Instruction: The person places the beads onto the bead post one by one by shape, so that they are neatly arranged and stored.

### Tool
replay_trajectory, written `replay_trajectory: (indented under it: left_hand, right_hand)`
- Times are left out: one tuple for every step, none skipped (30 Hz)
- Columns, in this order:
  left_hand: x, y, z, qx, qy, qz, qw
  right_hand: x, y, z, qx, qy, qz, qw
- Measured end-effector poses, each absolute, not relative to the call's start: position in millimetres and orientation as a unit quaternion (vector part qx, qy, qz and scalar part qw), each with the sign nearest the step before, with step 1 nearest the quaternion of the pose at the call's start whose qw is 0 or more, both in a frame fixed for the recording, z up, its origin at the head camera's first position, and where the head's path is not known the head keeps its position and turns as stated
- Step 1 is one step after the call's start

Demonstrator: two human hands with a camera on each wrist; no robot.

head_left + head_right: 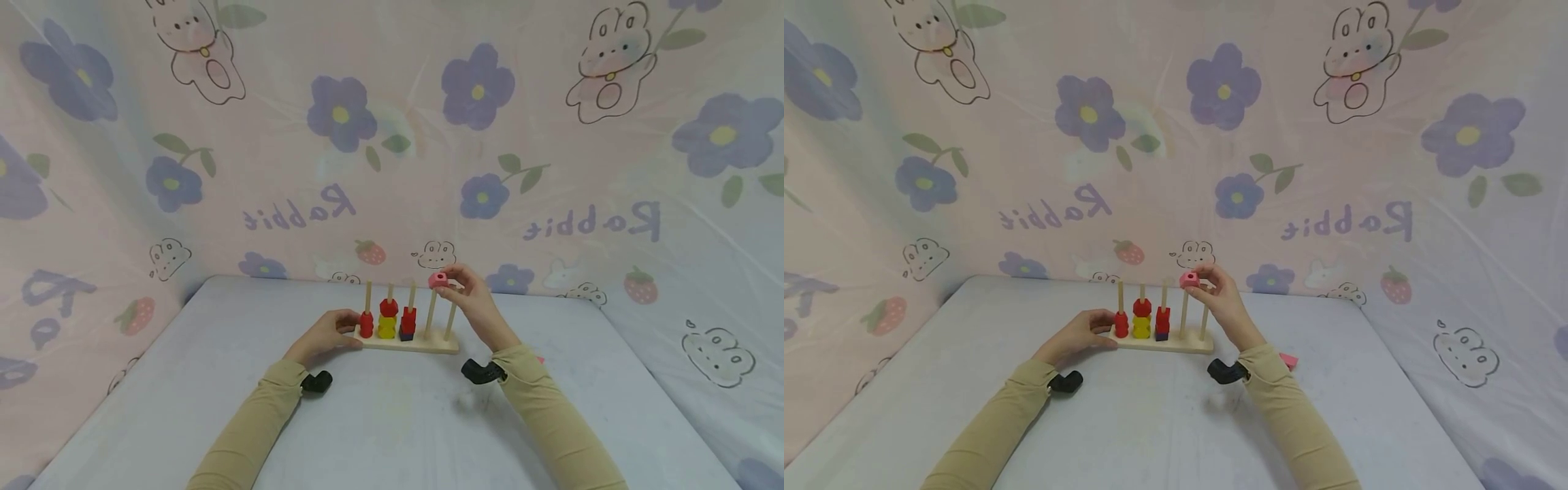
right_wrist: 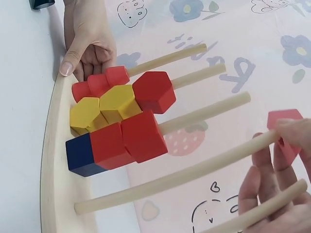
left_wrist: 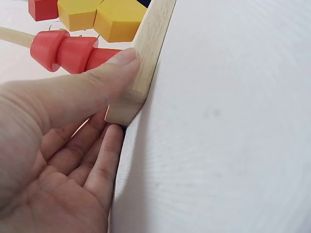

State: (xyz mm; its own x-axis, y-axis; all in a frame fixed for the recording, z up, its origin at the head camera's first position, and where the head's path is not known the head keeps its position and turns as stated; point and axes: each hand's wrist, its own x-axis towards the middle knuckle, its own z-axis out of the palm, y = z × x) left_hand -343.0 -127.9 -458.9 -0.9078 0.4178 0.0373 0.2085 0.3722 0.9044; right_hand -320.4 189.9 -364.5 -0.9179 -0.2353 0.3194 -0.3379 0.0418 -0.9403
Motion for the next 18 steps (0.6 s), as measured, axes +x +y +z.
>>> replay_trajectory:
  left_hand:
    - [-343, -128, -459, 0.189, 0.823, 0.526, 0.100]
    - [-343, -128, -459, 0.189, 0.824, 0.525, 0.099]
    - [-343, -127, -459, 0.189, 0.825, 0.524, 0.099]
    - [-343, -128, -459, 0.189, 0.825, 0.523, 0.099]
    - [-343, -128, -458, 0.189, 0.824, 0.524, 0.099]
    - [-343, -128, -458, 0.190, 0.824, 0.524, 0.098]
    - [-343, -128, -458, 0.190, 0.824, 0.524, 0.099]
    - [-343, -128, -458, 0.191, 0.824, 0.524, 0.098]
    - [-343, -128, -458, 0.189, 0.825, 0.524, 0.099]
    - [-343, -128, -458, 0.188, 0.825, 0.524, 0.099]
    - [-342, -128, -459, 0.187, 0.825, 0.524, 0.098]
    - [-342, -128, -459, 0.186, 0.825, 0.524, 0.098]
    - [-342, -128, -460, 0.186, 0.825, 0.525, 0.100]
    - [-342, -128, -460, 0.187, 0.824, 0.525, 0.100]
    - [-341, -128, -460, 0.188, 0.824, 0.525, 0.099]
    - [-340, -128, -459, 0.192, 0.823, 0.526, 0.098]
    - [-339, -128, -458, 0.195, 0.821, 0.528, 0.097]
    - [-338, -127, -456, 0.197, 0.820, 0.529, 0.096]
  right_hand:
    - [-320, 190, -365, 0.202, -0.720, 0.663, 0.036]
    - [-320, 190, -364, 0.205, -0.721, 0.662, 0.033]
    - [-320, 190, -364, 0.206, -0.721, 0.660, 0.031]
    - [-320, 190, -363, 0.206, -0.722, 0.661, 0.029]
    - [-319, 189, -363, 0.206, -0.721, 0.661, 0.027]
    - [-319, 189, -363, 0.205, -0.724, 0.658, 0.025]
    - [-319, 188, -363, 0.203, -0.727, 0.655, 0.024]
    - [-319, 188, -364, 0.201, -0.729, 0.654, 0.023]
    - [-320, 188, -366, 0.197, -0.732, 0.652, 0.019]
    - [-319, 188, -366, 0.191, -0.736, 0.650, 0.014]
    - [-317, 187, -366, 0.182, -0.740, 0.647, 0.009]
    - [-317, 187, -369, 0.173, -0.746, 0.643, 0.003]
    - [-318, 187, -372, 0.164, -0.749, 0.642, -0.004]
    - [-318, 187, -375, 0.154, -0.753, 0.640, -0.010]
    - [-318, 187, -378, 0.145, -0.758, 0.636, -0.016]
    - [-317, 187, -381, 0.137, -0.763, 0.632, -0.020]
    - [-320, 188, -387, 0.130, -0.768, 0.626, -0.022]
    - [-322, 189, -393, 0.126, -0.773, 0.621, -0.025]
